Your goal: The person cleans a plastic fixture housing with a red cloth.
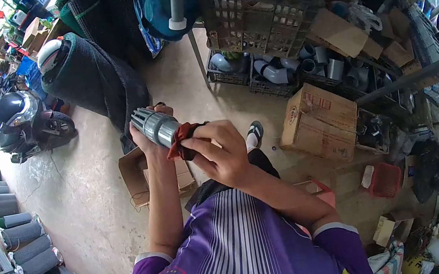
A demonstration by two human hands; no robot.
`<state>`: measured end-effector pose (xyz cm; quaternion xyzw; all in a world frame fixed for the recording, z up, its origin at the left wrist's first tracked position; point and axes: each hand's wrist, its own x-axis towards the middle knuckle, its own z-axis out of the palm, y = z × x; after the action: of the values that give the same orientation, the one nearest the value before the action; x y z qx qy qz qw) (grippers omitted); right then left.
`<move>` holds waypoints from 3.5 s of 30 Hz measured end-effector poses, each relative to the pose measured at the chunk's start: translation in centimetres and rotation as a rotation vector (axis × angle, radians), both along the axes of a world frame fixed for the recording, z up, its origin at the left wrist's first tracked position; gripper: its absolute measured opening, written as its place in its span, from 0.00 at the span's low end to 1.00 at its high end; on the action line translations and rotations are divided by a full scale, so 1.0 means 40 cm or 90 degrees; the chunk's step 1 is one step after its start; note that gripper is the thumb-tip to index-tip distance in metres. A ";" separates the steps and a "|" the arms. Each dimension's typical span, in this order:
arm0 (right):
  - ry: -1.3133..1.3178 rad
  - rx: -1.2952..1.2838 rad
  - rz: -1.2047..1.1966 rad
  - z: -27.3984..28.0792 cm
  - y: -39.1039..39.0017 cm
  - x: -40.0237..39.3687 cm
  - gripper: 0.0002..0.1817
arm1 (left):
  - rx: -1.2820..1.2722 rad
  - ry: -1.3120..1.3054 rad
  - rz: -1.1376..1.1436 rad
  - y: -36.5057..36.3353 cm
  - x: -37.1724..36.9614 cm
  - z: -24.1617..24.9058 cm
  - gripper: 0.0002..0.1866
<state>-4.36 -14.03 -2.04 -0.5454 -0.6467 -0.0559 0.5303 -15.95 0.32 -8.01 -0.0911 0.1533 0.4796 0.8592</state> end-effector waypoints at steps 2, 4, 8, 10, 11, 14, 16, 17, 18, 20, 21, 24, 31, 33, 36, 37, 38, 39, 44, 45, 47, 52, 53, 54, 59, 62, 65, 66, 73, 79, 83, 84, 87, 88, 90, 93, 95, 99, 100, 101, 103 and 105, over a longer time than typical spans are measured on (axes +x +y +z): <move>-0.041 -0.019 -0.047 -0.006 -0.004 0.003 0.18 | -0.029 -0.017 0.020 -0.002 0.007 0.018 0.27; 0.021 -0.050 0.008 -0.015 0.006 0.013 0.17 | -0.006 -0.032 0.018 -0.003 0.000 0.019 0.27; 0.223 -0.105 0.215 -0.014 0.009 0.008 0.14 | 0.097 -0.033 -0.008 -0.007 -0.008 0.007 0.26; 0.255 -0.178 0.203 0.016 -0.006 0.015 0.13 | 0.095 -0.019 0.007 -0.016 -0.008 0.024 0.26; 0.271 -0.214 0.198 0.030 -0.012 0.019 0.13 | 0.105 0.018 0.033 -0.022 -0.009 0.036 0.26; 0.198 -0.254 0.152 0.047 -0.018 0.039 0.12 | 0.153 0.114 0.094 -0.031 -0.011 0.077 0.26; 0.209 -0.252 0.142 0.038 -0.021 0.049 0.13 | 0.176 0.128 0.117 -0.037 -0.013 0.097 0.26; 0.215 -0.251 0.137 0.035 -0.020 0.050 0.13 | 0.188 0.136 0.129 -0.041 -0.014 0.113 0.27; 0.215 -0.229 0.115 0.037 -0.019 0.048 0.11 | 0.180 0.131 0.160 -0.049 -0.006 0.140 0.28; 0.214 -0.184 0.072 0.042 -0.019 0.044 0.09 | 0.223 0.121 0.137 -0.058 -0.001 0.145 0.27; 0.259 -0.163 0.083 0.032 -0.021 0.041 0.09 | 0.245 0.116 0.127 -0.060 -0.003 0.148 0.27; 0.463 -0.115 0.098 0.017 -0.024 0.027 0.11 | 0.290 0.127 0.116 -0.063 -0.008 0.156 0.27; 0.518 -0.334 0.175 -0.004 -0.018 0.047 0.19 | 0.499 0.119 0.099 -0.090 -0.013 0.206 0.26; 0.522 -0.289 0.222 -0.022 -0.012 0.048 0.19 | 0.492 0.109 0.108 -0.086 -0.006 0.205 0.26; 0.482 -0.286 0.125 0.008 0.010 0.056 0.23 | 0.501 0.167 0.130 -0.092 0.000 0.198 0.27; 0.336 -0.227 0.100 0.004 0.016 0.068 0.25 | 0.507 0.198 0.138 -0.095 0.002 0.193 0.28; 0.189 -0.169 0.075 -0.006 0.018 0.086 0.27 | 0.477 0.213 0.105 -0.093 0.001 0.185 0.29; 0.042 -0.112 0.049 -0.009 0.016 0.100 0.28 | 0.446 0.227 0.074 -0.089 -0.005 0.175 0.30; -0.218 0.052 -0.010 0.028 -0.007 0.137 0.22 | 0.481 0.446 -0.080 -0.066 -0.100 0.190 0.30; -0.270 0.061 -0.011 0.030 -0.014 0.141 0.21 | 0.519 0.540 -0.112 -0.067 -0.109 0.210 0.27; -0.233 0.083 0.018 0.022 -0.013 0.144 0.18 | 0.593 0.731 -0.171 -0.071 -0.121 0.255 0.21; -0.016 -0.047 0.086 0.060 -0.012 0.155 0.20 | 0.756 0.689 0.103 -0.085 -0.090 0.237 0.21; 0.054 -0.096 0.112 0.058 -0.017 0.152 0.19 | 0.785 0.666 0.105 -0.082 -0.090 0.239 0.22; 0.123 -0.146 0.140 0.056 -0.024 0.146 0.18 | 0.813 0.642 0.109 -0.078 -0.092 0.241 0.23; 0.407 -0.360 0.176 0.057 -0.013 0.135 0.14 | 0.925 0.613 0.137 -0.064 -0.104 0.225 0.24; 0.546 -0.509 0.188 0.040 0.001 0.163 0.14 | 0.898 0.600 0.089 -0.086 -0.095 0.219 0.24; 0.392 -0.396 0.131 0.045 -0.001 0.167 0.16 | 0.951 0.560 0.079 -0.061 -0.092 0.189 0.22; 0.234 -0.283 0.103 0.042 -0.009 0.163 0.17 | 0.850 0.573 0.001 -0.064 -0.093 0.202 0.21; -0.281 0.025 0.064 0.033 -0.013 0.167 0.19 | 0.692 0.871 -0.157 -0.059 -0.092 0.215 0.13; -0.375 -0.005 0.140 0.050 -0.019 0.191 0.16 | 0.771 0.839 -0.039 -0.094 -0.076 0.228 0.10; -0.388 -0.041 0.154 0.071 -0.037 0.187 0.16 | 0.786 0.817 -0.020 -0.099 -0.072 0.214 0.10; -0.389 -0.058 0.159 0.072 -0.043 0.187 0.16 | 0.783 0.813 -0.026 -0.102 -0.071 0.212 0.10; -0.368 -0.082 0.187 0.072 -0.054 0.205 0.17 | 0.781 0.789 -0.038 -0.113 -0.067 0.205 0.10; -0.364 -0.059 0.182 0.073 -0.057 0.206 0.17 | 0.783 0.779 -0.038 -0.115 -0.065 0.204 0.10; -0.355 -0.015 0.170 0.071 -0.069 0.202 0.18 | 0.780 0.778 -0.046 -0.118 -0.063 0.206 0.10; -0.347 0.013 0.149 0.060 -0.070 0.202 0.18 | 0.773 0.781 -0.057 -0.124 -0.062 0.206 0.10; -0.336 0.003 0.150 0.058 -0.076 0.200 0.19 | 0.780 0.784 -0.049 -0.128 -0.061 0.208 0.09; -0.276 -0.048 0.182 0.056 -0.085 0.210 0.20 | 0.841 0.774 0.022 -0.138 -0.057 0.223 0.07; -0.227 -0.095 0.203 0.056 -0.085 0.210 0.20 | 0.863 0.769 0.048 -0.139 -0.057 0.225 0.06; -0.176 -0.142 0.225 0.056 -0.086 0.210 0.20 | 0.893 0.768 0.078 -0.139 -0.057 0.225 0.05; -0.082 -0.247 0.261 0.051 -0.085 0.210 0.18 | 0.950 0.766 0.142 -0.137 -0.060 0.225 0.04; 0.005 -0.362 0.288 0.026 -0.083 0.213 0.15 | 0.979 0.751 0.168 -0.137 -0.061 0.225 0.03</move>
<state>4.17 -17.33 -0.99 -0.5145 -0.7388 0.2468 0.3586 -18.39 -5.16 0.99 0.7320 0.1923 0.5098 0.4091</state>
